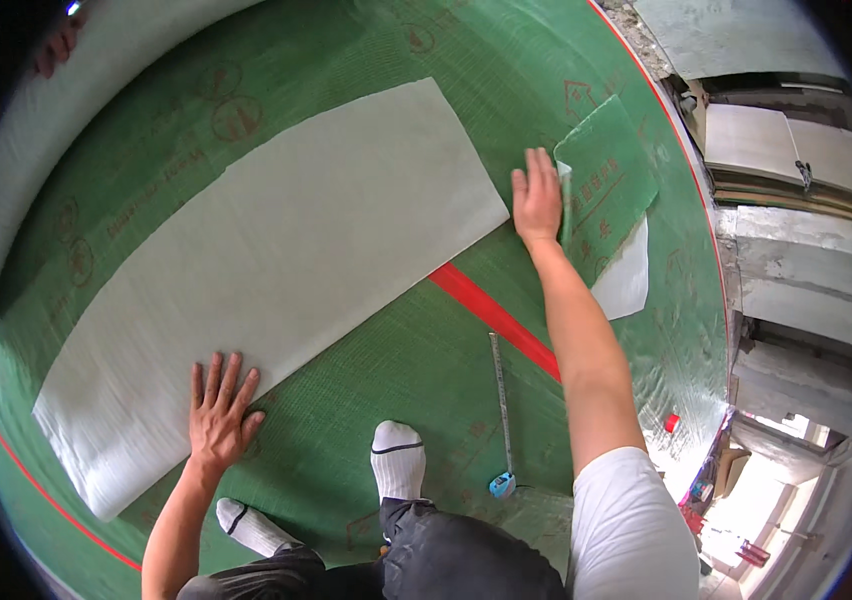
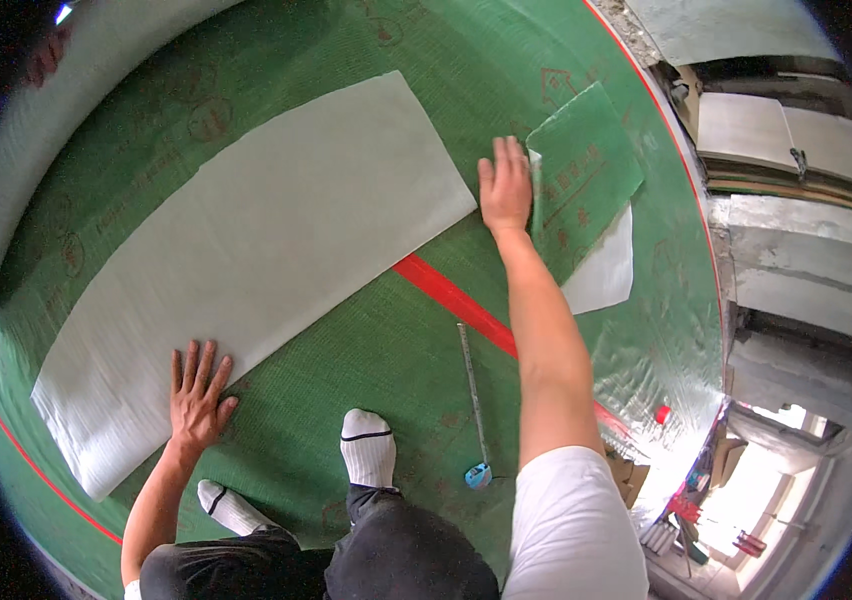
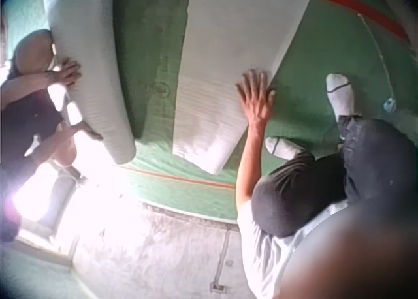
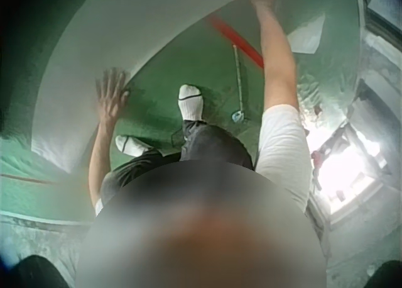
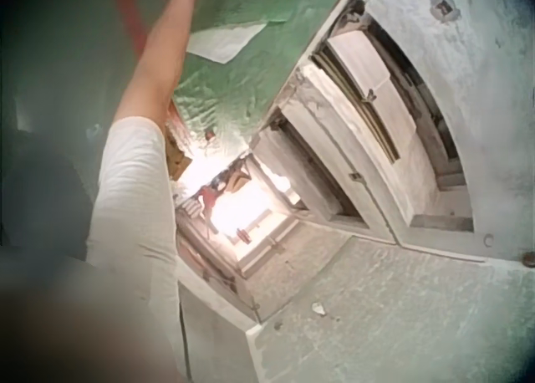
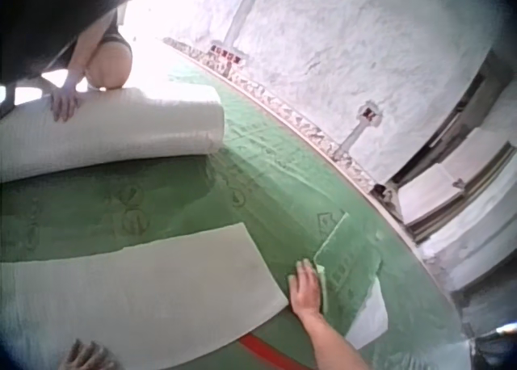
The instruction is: Measure and cut a piece of flooring underlayment using a measuring tape and utility knife on a protected floor surface.
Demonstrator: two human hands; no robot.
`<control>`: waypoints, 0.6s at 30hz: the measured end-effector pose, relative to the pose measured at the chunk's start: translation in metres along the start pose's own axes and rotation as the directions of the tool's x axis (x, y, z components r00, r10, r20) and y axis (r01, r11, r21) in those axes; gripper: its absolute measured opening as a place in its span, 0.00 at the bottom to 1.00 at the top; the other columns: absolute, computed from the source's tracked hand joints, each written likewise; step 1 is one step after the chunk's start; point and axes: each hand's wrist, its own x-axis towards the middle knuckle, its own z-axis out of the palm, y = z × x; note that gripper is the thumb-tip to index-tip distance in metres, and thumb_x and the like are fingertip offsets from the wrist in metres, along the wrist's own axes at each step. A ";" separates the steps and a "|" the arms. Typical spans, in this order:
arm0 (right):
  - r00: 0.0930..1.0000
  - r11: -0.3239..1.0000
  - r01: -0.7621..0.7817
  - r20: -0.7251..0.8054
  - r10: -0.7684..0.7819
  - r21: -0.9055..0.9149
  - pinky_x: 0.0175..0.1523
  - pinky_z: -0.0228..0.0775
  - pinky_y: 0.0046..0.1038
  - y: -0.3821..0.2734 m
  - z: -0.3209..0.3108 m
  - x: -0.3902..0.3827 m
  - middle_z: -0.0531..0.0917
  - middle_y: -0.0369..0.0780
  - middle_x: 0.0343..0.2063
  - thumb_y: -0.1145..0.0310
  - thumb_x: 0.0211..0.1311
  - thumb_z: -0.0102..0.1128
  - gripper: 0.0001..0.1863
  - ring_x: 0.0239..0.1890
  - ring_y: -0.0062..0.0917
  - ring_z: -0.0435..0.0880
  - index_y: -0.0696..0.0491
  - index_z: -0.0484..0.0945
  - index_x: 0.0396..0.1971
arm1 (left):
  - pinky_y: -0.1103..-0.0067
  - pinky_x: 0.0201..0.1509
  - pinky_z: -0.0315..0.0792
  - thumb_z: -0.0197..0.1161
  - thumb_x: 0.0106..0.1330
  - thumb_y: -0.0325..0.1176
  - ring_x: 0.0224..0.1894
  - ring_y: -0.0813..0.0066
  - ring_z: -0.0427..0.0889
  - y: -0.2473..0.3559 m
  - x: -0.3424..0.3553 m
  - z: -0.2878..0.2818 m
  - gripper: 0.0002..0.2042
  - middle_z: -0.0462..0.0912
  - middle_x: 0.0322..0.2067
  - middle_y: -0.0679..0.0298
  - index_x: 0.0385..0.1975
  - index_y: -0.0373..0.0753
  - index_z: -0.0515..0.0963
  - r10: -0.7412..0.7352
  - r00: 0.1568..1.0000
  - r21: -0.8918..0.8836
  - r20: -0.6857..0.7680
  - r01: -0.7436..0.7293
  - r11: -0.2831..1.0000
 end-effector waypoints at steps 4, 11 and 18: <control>0.978 0.912 -0.205 0.113 0.176 0.355 0.75 0.73 0.44 -0.087 -0.071 -0.067 0.83 0.53 0.66 0.62 0.88 0.56 0.22 0.70 0.49 0.82 0.58 0.79 0.71 | 0.40 0.93 0.40 0.56 0.82 0.59 0.91 0.42 0.51 -0.008 -0.021 -0.044 0.35 0.60 0.88 0.52 0.83 0.46 0.71 -0.038 0.999 -0.008 0.039 0.039 0.999; 0.608 0.795 -0.598 0.590 0.532 -0.101 0.59 0.78 0.49 -0.143 -0.272 -0.392 0.85 0.51 0.49 0.50 0.78 0.72 0.26 0.52 0.48 0.85 0.57 0.83 0.60 | 0.46 0.92 0.50 0.66 0.79 0.47 0.89 0.45 0.58 -0.030 0.031 -0.125 0.31 0.64 0.85 0.49 0.78 0.41 0.74 0.183 0.980 -0.093 0.081 -0.176 0.980; 0.265 0.471 -0.871 0.677 0.687 -0.138 0.59 0.77 0.44 -0.169 -0.335 -0.575 0.84 0.48 0.50 0.49 0.77 0.73 0.29 0.52 0.42 0.85 0.59 0.80 0.60 | 0.50 0.94 0.49 0.63 0.83 0.44 0.91 0.51 0.52 -0.004 0.125 -0.090 0.32 0.55 0.89 0.52 0.84 0.44 0.67 0.469 0.879 -0.110 0.084 -0.460 0.881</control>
